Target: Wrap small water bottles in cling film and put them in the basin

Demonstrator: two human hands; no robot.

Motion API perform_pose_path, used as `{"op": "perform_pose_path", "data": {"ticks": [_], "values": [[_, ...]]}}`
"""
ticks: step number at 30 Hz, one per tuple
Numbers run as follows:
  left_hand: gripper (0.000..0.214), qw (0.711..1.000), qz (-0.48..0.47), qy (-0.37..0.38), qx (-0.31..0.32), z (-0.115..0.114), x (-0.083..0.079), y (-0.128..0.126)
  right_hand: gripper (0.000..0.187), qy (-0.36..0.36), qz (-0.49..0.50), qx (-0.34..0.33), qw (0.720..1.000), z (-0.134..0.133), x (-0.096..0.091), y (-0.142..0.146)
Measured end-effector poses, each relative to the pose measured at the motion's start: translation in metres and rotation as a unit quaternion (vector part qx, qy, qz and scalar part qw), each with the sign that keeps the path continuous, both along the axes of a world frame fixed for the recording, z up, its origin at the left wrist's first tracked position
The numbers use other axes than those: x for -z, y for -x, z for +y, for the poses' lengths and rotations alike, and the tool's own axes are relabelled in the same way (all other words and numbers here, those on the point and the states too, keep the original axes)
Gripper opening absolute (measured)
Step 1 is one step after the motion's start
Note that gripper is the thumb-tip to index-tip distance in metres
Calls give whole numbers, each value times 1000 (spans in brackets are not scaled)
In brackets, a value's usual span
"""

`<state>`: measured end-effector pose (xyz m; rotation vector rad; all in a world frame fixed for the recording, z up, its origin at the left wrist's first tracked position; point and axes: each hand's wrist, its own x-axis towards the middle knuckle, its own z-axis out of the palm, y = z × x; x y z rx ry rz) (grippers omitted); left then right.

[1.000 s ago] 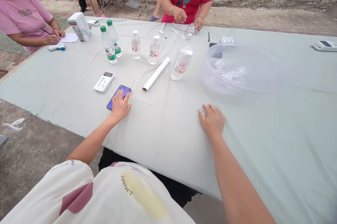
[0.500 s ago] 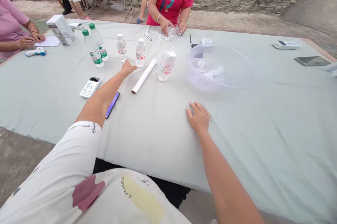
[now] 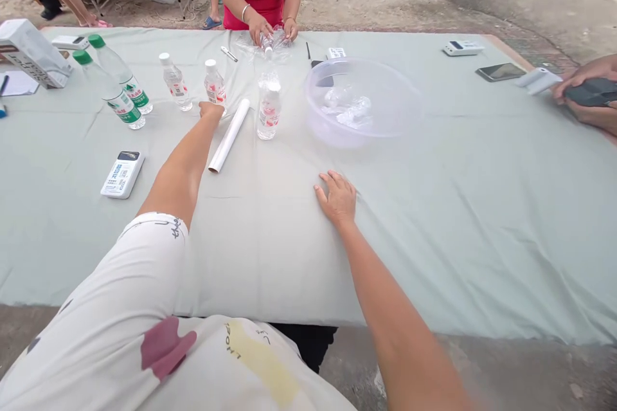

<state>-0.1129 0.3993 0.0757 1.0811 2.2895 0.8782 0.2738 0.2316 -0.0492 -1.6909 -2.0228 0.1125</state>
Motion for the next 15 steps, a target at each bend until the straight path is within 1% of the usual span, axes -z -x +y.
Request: {"op": "perform_pose_path", "data": {"ticks": [3, 4, 5, 6, 8, 9, 10, 12, 15], "values": [[66, 998, 47, 33, -19, -21, 4, -4, 43, 3, 3, 0, 1000, 0, -1, 0], [64, 996, 75, 42, -1, -31, 5, -5, 43, 5, 4, -1, 1000, 0, -2, 0], [63, 992, 109, 59, 29, -42, 5, -7, 44, 7, 4, -2, 1000, 0, -2, 1], [61, 982, 151, 91, 74, -53, 5, -9, 44, 8, 4, -2, 1000, 0, -2, 1], [58, 947, 217, 175, 161, -73, 5, -14, 44, 10, 6, -2, 1000, 0, -3, 1], [56, 929, 236, 213, 192, -81, 4, -17, 44, 10, 7, -2, 1000, 0, -3, 1], [54, 919, 240, 236, 207, -87, 3, -19, 44, 10, 7, -1, 1000, 0, -3, 2], [48, 918, 234, 241, 212, -93, -1, -25, 43, 10, 8, 0, 1000, 0, -3, 2], [44, 933, 230, 196, 195, -86, -8, -33, 42, 8, 12, -1, 1000, 0, -3, 2]]}}
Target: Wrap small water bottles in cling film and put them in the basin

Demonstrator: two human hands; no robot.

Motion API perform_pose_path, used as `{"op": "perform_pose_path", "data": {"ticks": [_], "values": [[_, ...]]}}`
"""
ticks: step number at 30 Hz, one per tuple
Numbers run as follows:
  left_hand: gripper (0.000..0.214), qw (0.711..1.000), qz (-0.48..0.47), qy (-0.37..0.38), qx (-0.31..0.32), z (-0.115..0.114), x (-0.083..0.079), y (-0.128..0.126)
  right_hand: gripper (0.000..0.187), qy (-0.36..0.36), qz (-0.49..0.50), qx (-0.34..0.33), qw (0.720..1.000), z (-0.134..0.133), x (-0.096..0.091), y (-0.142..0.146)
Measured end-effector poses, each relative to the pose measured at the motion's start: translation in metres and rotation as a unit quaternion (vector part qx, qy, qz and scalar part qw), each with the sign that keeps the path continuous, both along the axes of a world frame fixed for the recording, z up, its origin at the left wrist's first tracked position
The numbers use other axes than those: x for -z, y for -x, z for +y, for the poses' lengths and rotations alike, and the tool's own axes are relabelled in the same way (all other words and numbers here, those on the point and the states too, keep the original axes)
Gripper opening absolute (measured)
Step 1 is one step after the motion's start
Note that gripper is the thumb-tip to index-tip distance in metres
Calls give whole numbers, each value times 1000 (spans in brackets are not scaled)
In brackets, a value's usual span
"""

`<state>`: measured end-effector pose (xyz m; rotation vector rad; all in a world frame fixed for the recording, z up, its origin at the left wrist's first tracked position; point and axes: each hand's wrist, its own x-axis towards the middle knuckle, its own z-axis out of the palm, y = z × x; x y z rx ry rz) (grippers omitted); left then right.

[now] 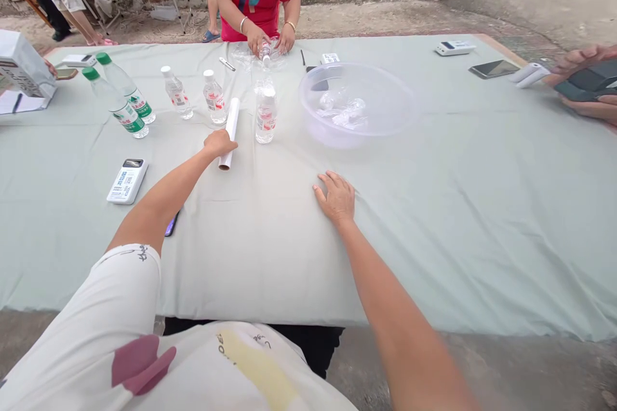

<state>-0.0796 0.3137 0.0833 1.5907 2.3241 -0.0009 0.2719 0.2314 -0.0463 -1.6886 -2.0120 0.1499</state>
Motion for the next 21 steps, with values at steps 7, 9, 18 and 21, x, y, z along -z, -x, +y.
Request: {"op": "perform_pose_path", "data": {"ticks": [7, 9, 18, 21], "values": [[48, 994, -36, -95, -43, 37, 0, -25, 41, 0, 6, 3, 1000, -1, -1, 1], [45, 994, -45, -81, -52, 39, 7, -31, 41, -2, 3, 1, 1000, -1, -2, 1], [46, 973, 14, -218, 80, -33, 29, -50, 36, 20, 101, -4, 995, -4, -13, -1], [46, 935, -28, -198, 292, -102, 49, -58, 35, -51, 194, 39, 979, -4, -37, -12]]}}
